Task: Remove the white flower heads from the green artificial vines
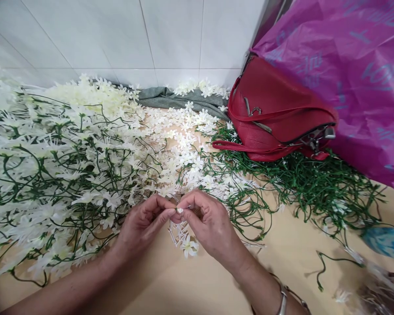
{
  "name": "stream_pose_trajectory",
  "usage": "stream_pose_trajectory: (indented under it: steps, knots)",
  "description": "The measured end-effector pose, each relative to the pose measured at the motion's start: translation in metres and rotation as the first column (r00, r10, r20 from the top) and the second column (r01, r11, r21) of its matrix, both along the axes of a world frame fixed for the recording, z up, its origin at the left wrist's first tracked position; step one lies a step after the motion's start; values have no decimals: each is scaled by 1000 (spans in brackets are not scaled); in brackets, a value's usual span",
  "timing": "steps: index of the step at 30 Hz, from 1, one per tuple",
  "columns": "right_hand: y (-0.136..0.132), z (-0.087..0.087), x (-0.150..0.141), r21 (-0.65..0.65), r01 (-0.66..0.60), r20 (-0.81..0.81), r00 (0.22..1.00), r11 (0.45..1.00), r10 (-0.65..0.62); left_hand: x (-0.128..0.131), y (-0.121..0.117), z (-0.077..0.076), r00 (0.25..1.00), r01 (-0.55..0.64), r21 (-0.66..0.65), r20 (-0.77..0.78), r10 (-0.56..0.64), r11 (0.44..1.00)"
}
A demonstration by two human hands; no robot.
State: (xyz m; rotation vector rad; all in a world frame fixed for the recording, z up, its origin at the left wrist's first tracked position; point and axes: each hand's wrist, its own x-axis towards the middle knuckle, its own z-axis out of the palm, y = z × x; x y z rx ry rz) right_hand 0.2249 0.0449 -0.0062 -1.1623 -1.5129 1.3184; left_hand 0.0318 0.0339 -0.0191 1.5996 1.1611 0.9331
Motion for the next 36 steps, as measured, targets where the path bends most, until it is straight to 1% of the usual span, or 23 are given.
stream_pose_trajectory:
  steps: [3, 6, 9, 12, 17, 20, 22, 26, 30, 36]
  knots:
    - [2, 0, 1, -1, -35, 10, 999, 999, 35, 1, 0, 2, 1000, -12, 3, -17, 12, 1000]
    - [4, -1, 0, -63, -60, -67, 996, 996, 56, 2, 0, 2, 1000, -16, -12, 13, 16, 1000]
    - [4, -3, -1, -141, -49, -182, 983, 989, 23, 3, 0, 1, 1000, -17, -30, 22, 17, 999]
    - [6, -2, -1, -184, -14, -223, 974, 983, -28, 2, 0, -1, 999, 3, -29, 34, -2, 1000]
    - [9, 3, 3, -213, -34, -250, 968, 976, -21, 2, 0, -3, 998, 8, -53, 64, -5, 999]
    - [8, 6, 3, -239, -33, -212, 977, 971, -19, 2, -1, -4, 998, -1, -63, 66, 5, 998]
    - [7, 6, 2, -256, -37, -180, 984, 966, -9, 2, -1, -4, 999, -5, -57, 39, 7, 998]
    - [4, 3, 0, -205, -48, -140, 990, 978, 19, 3, -1, -1, 1000, -20, -37, -17, 19, 999]
    - [3, -1, -2, -173, -30, -117, 993, 984, 9, 4, -1, 3, 999, -24, -19, -39, 23, 1000]
    - [4, 0, -3, -139, -71, -95, 994, 988, 58, 4, -1, 6, 998, -22, -10, -67, 21, 1000]
